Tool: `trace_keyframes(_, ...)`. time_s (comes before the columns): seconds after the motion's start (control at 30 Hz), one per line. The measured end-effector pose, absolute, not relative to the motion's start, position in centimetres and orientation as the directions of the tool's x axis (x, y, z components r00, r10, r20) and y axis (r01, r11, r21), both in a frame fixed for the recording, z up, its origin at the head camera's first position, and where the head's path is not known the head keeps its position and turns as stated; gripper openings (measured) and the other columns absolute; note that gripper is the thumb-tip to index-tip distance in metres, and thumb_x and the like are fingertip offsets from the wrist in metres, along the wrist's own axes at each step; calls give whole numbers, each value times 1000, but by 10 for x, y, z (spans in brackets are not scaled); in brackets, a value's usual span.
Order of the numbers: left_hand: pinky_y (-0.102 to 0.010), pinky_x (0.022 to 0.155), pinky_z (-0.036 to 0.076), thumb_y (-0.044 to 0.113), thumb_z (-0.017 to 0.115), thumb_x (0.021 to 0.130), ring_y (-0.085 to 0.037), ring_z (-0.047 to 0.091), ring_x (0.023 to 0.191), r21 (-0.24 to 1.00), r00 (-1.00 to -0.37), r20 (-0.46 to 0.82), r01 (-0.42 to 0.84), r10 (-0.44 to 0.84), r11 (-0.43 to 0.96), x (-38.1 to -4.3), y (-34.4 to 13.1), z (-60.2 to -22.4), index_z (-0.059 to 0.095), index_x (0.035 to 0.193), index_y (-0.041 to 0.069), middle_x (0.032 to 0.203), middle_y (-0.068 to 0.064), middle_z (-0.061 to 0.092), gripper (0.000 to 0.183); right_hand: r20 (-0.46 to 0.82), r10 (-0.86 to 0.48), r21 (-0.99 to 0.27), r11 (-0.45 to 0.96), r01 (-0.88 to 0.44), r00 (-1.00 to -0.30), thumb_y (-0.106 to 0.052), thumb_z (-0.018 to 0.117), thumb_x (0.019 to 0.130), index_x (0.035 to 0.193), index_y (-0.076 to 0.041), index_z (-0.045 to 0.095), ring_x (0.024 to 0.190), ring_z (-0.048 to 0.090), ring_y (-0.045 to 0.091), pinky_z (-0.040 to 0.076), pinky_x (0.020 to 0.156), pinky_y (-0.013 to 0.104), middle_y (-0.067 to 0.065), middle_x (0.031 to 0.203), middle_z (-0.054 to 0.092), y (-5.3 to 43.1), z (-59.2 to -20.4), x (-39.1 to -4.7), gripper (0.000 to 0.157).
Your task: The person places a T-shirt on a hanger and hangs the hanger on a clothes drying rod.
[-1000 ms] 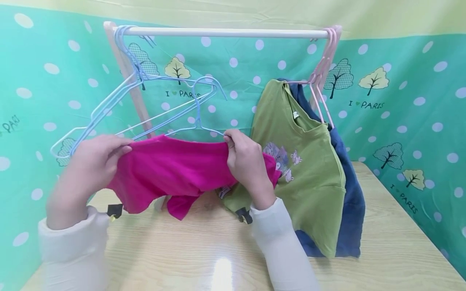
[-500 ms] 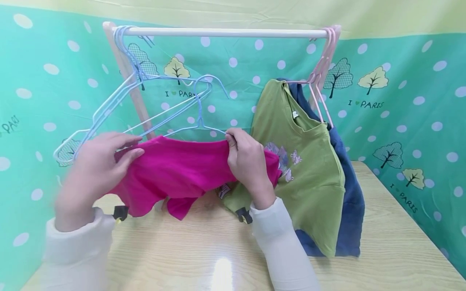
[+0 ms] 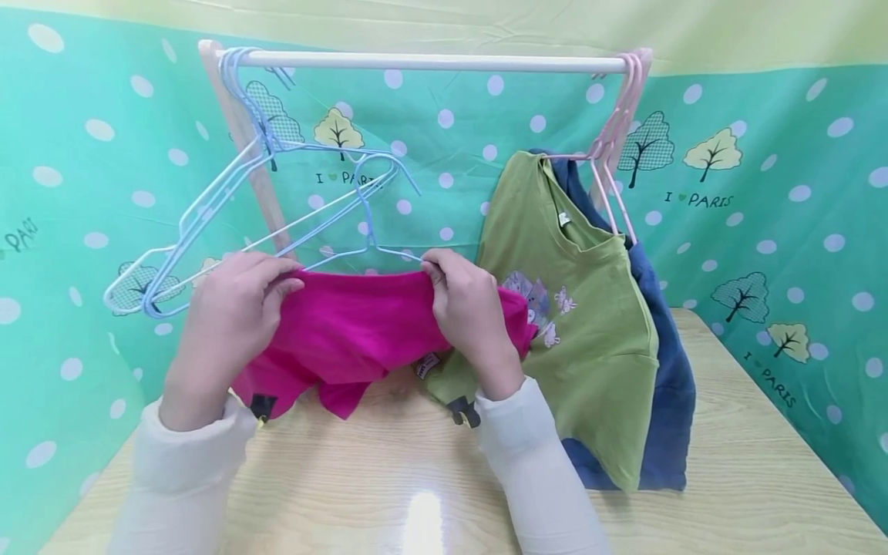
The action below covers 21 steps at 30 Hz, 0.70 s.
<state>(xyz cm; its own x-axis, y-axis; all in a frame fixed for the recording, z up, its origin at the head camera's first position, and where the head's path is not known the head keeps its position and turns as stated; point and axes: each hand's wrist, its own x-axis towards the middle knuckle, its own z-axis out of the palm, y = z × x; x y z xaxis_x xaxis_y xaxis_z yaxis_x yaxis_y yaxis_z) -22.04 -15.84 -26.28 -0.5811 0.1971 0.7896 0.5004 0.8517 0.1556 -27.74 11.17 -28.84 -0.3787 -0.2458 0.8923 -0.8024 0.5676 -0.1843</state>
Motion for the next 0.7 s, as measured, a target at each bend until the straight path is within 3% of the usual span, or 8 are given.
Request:
trace_keyframes(0.33, -47, 71, 56, 2, 79, 88, -32, 63, 81, 175, -615, 763, 493, 199, 852, -221, -163, -261, 76, 98, 2, 88, -12, 70, 11, 878, -256, -210, 554, -806, -404, -5, 68, 98, 102, 3, 71, 84, 71, 26, 60, 81, 39, 15, 95, 73, 114, -289, -279, 10)
trace_keyframes(0.7, -48, 63, 56, 2, 78, 89, -34, 65, 79, 158, -539, 830, 473, 143, 867, -220, -153, -263, 77, 95, 0, 86, -14, 71, 6, 883, -228, -224, 565, -794, -411, -4, 70, 96, 106, 4, 72, 91, 70, 26, 59, 85, 39, 15, 101, 73, 114, -284, -274, 13)
